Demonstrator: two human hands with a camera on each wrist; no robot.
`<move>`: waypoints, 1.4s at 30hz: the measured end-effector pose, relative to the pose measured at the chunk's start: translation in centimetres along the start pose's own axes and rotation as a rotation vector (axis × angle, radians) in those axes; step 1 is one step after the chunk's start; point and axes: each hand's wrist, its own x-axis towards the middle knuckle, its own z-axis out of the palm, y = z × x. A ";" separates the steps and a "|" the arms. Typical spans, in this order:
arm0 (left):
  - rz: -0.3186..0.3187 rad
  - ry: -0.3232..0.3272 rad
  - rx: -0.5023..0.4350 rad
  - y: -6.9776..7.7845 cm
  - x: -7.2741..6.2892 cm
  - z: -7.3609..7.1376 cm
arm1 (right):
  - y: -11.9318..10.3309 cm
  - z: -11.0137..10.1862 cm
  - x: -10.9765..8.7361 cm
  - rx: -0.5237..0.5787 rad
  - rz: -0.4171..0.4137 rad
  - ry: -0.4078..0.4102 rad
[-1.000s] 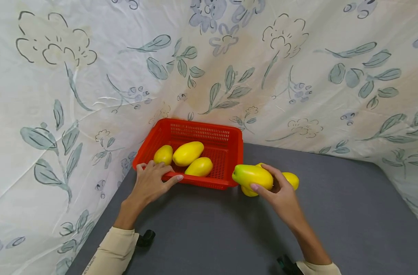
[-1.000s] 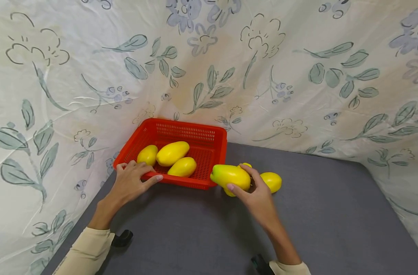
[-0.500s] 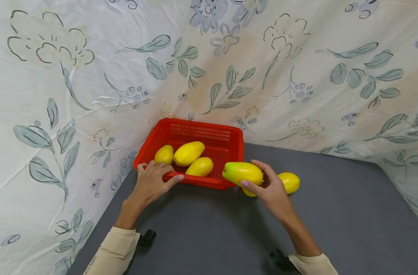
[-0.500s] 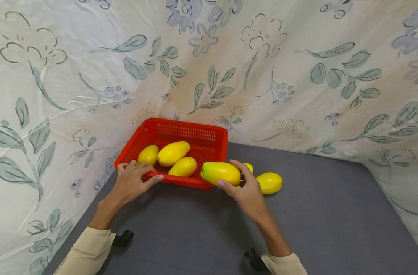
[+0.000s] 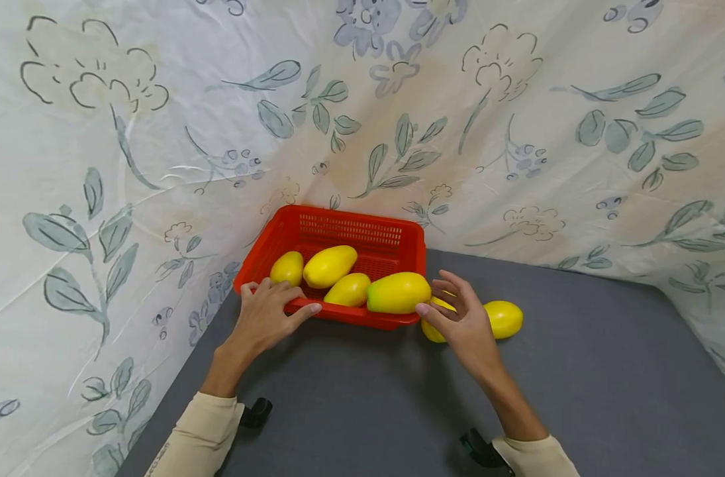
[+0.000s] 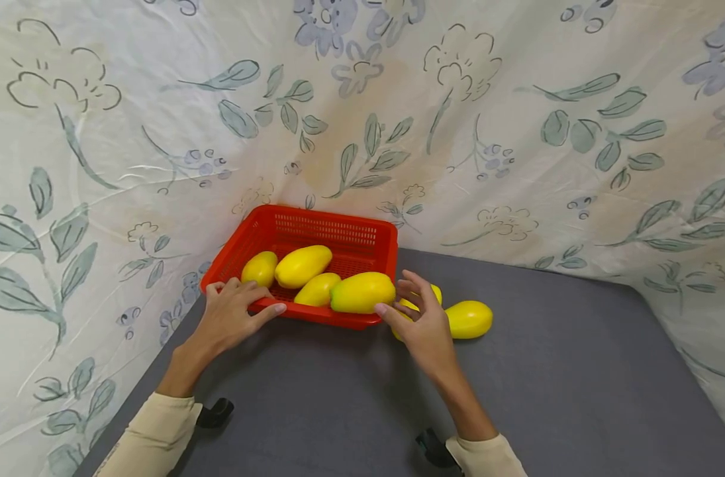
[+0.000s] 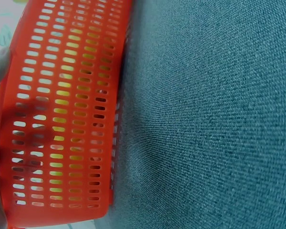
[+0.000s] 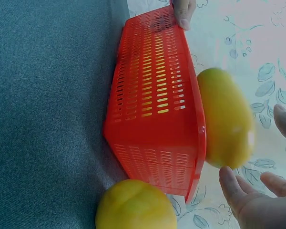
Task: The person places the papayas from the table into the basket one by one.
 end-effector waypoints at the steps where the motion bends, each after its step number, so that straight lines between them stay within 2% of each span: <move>1: 0.000 0.001 0.001 0.0 0.0 0.0 | 0.0 0.0 0.0 -0.001 0.004 0.001; 24: -0.008 0.013 0.005 0.3 0.0 0.2 | 1.5 -1.5 -0.6 -0.063 0.041 0.023; 42: -0.021 0.011 0.017 0.5 0.0 0.3 | 3.0 -3.9 -1.4 -0.113 0.041 0.061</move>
